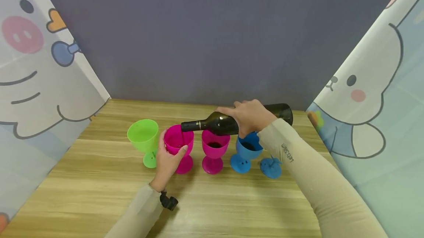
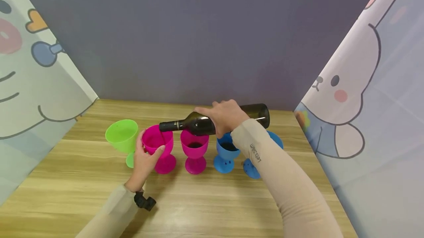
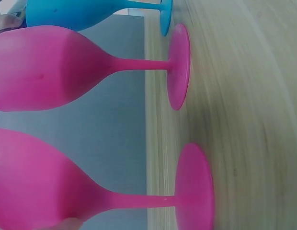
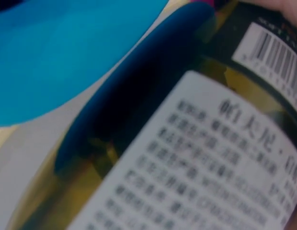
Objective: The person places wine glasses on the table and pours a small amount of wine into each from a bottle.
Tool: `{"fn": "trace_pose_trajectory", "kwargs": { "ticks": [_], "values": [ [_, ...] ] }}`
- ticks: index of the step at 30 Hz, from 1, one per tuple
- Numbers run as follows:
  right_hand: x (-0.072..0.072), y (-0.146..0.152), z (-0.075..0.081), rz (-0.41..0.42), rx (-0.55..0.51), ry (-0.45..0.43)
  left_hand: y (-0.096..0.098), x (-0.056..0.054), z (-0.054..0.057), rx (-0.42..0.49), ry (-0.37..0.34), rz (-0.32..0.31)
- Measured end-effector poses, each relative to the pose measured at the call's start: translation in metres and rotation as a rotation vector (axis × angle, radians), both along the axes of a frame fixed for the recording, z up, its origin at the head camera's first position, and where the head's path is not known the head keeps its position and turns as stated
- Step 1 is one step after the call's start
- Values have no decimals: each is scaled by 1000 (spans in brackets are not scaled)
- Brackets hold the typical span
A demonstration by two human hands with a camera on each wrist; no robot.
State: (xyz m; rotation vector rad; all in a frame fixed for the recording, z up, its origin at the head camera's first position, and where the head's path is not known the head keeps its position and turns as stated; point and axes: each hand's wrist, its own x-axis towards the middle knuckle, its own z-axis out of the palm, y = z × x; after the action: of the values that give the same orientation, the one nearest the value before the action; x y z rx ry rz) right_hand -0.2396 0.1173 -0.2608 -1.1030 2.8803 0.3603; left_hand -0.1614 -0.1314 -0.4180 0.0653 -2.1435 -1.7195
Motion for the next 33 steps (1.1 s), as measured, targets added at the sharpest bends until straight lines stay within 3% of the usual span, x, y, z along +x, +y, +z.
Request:
{"fn": "trace_pose_trajectory", "kwargs": {
  "ticks": [13, 22, 33],
  "values": [
    [-4, -2, 1, -3, 22, 5, 0, -2, -3, 3, -3, -7],
    [-4, -5, 6, 2, 31, 18, 0, -1, -1, 24, 51, -16],
    [-4, -8, 7, -15, 49, -6, 0, -2, -2, 27, 66, -21]
  ]
}}
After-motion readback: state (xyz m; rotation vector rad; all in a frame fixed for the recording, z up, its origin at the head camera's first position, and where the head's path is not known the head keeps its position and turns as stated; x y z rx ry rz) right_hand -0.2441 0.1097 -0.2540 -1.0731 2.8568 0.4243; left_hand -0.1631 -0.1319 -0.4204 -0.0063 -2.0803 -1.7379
